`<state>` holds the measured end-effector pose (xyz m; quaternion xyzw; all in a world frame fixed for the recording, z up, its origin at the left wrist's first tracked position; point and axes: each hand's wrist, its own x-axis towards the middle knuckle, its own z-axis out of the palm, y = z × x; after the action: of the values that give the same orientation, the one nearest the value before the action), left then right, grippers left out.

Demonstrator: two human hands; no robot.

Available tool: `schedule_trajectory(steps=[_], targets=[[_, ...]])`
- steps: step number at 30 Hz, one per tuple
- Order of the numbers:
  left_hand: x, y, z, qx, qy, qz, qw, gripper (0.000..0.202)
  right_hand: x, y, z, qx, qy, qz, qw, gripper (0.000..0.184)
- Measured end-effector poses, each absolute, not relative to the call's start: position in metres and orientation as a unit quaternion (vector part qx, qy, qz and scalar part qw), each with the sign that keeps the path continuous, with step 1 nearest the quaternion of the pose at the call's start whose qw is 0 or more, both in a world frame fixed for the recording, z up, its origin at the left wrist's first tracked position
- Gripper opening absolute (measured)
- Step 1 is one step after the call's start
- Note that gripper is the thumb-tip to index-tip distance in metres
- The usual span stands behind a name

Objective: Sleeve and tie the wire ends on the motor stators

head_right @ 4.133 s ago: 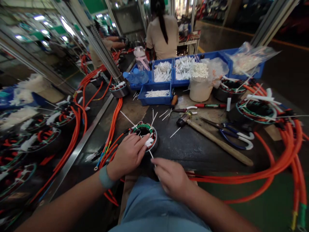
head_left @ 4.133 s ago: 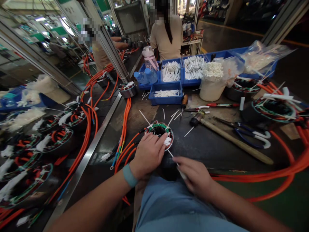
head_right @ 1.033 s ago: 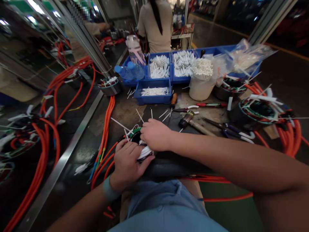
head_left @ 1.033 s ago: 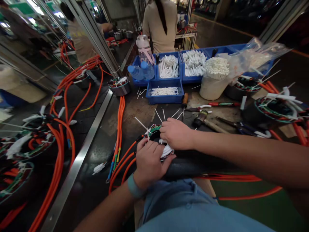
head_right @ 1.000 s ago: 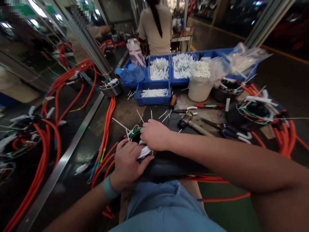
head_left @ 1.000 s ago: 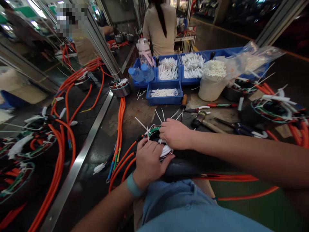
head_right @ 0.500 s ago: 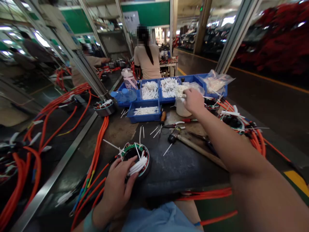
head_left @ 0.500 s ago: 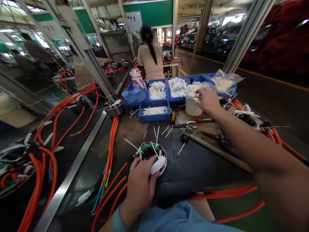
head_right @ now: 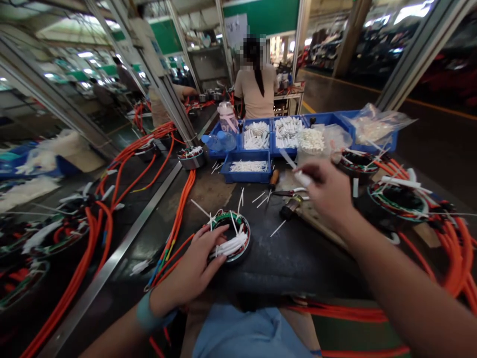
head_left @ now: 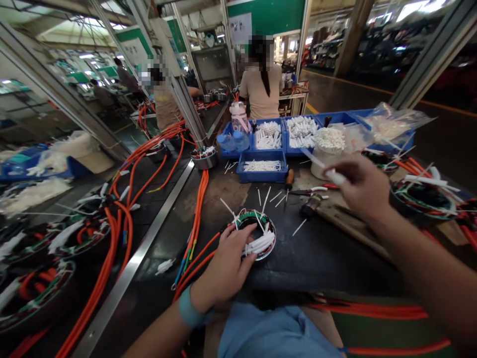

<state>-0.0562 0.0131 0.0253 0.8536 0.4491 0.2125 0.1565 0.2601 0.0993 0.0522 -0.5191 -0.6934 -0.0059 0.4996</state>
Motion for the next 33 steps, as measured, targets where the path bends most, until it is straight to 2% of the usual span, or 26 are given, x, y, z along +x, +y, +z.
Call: schedule_trajectory(steps=[2, 4, 6, 14, 20, 27, 33], targets=[[-0.056, 0.012, 0.026, 0.851, 0.45, 0.215, 0.161, 0.052, 0.236, 0.042, 0.035, -0.453, -0.757, 0.045, 0.47, 0.013], [-0.055, 0.012, 0.026, 0.846, 0.452, 0.223, 0.171, 0.051, 0.217, -0.011, 0.014, -0.321, -0.834, 0.124, 0.43, 0.024], [-0.054, 0.013, 0.026, 0.84, 0.458, 0.227, 0.184, 0.051, 0.206, -0.051, -0.008, -0.258, -0.86, 0.167, 0.407, 0.03], [-0.054, 0.016, 0.027, 0.844, 0.453, 0.202, 0.204, 0.053, 0.196, -0.091, -0.055, -0.3, -0.843, 0.191, 0.404, 0.038], [-0.056, 0.017, 0.026, 0.851, 0.443, 0.196, 0.201, 0.054, 0.198, -0.102, -0.06, -0.286, -0.854, 0.187, 0.393, 0.043], [-0.056, 0.015, 0.023, 0.853, 0.446, 0.199, 0.183, 0.054, 0.185, -0.086, -0.029, -0.231, -0.863, 0.09, 0.44, 0.02], [-0.056, 0.014, 0.022, 0.857, 0.444, 0.196, 0.174, 0.056, 0.185, -0.083, -0.018, -0.229, -0.873, 0.058, 0.428, 0.023]])
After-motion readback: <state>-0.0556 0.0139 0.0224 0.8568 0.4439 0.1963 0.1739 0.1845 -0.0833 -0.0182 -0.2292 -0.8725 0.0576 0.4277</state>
